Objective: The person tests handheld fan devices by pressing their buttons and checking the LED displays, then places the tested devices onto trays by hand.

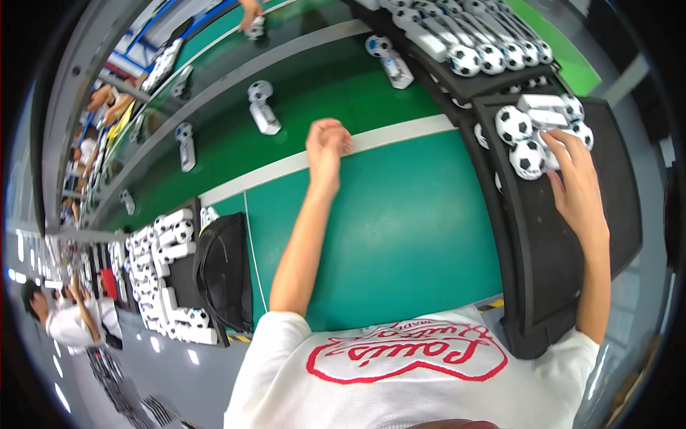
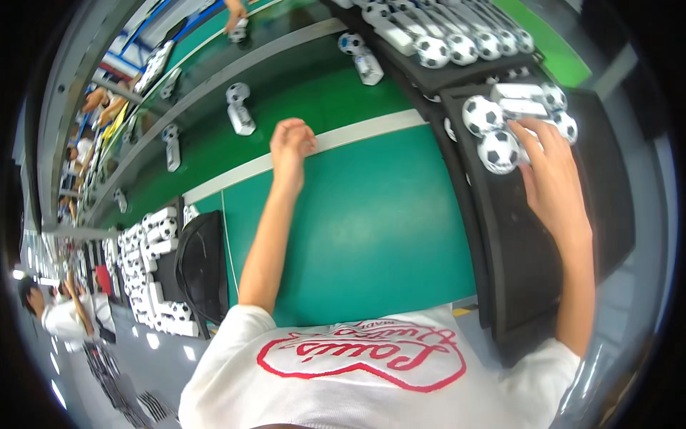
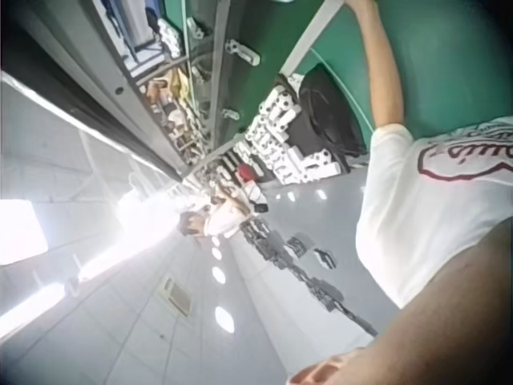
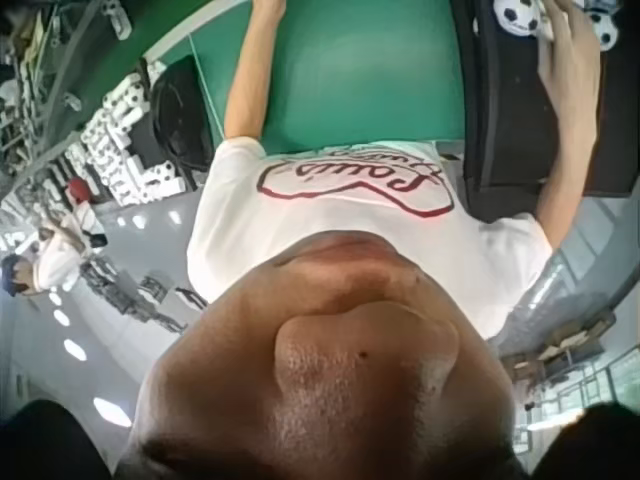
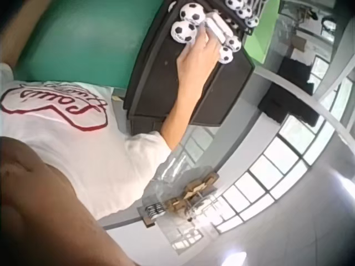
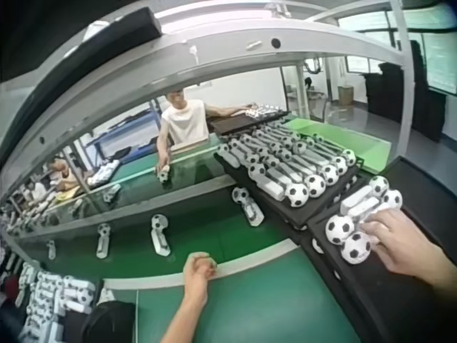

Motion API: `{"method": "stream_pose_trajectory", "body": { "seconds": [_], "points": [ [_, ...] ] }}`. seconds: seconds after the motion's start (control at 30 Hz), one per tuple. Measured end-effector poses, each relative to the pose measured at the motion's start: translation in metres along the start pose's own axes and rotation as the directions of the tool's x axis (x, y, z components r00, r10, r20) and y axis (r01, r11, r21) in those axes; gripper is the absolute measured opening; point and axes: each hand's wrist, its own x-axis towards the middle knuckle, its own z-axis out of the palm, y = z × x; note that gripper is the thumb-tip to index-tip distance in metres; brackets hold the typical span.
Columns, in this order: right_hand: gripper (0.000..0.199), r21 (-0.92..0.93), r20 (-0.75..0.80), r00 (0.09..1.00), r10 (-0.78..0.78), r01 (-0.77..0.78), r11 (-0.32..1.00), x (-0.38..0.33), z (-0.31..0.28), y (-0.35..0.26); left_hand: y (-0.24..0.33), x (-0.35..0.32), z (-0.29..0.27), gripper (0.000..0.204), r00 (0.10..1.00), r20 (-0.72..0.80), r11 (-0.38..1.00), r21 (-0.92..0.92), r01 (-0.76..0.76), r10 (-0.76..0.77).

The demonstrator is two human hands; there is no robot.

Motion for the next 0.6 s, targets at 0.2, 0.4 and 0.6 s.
{"method": "stream_pose_trajectory", "body": {
  "seconds": [0.2,0.4,0.6],
  "points": [
    [0.035,0.297,0.004,0.98,-0.198,0.188,0.936,0.125,0.023,-0.079,0.012,0.105,-0.137,0.051,0.755,-0.344,0.575,0.816,-0.053,0.558],
    [0.036,-0.148,0.375,0.925,0.066,-0.011,0.989,0.252,0.218,-0.079,0.003,0.153,-0.143,0.067,0.951,-0.307,0.328,0.896,0.298,-0.028],
    [0.029,0.028,0.331,0.808,0.487,-0.525,0.851,0.269,0.261,-0.076,0.019,0.084,-0.16,0.031,0.913,0.034,0.907,0.128,0.4,-0.407]
  ]
}}
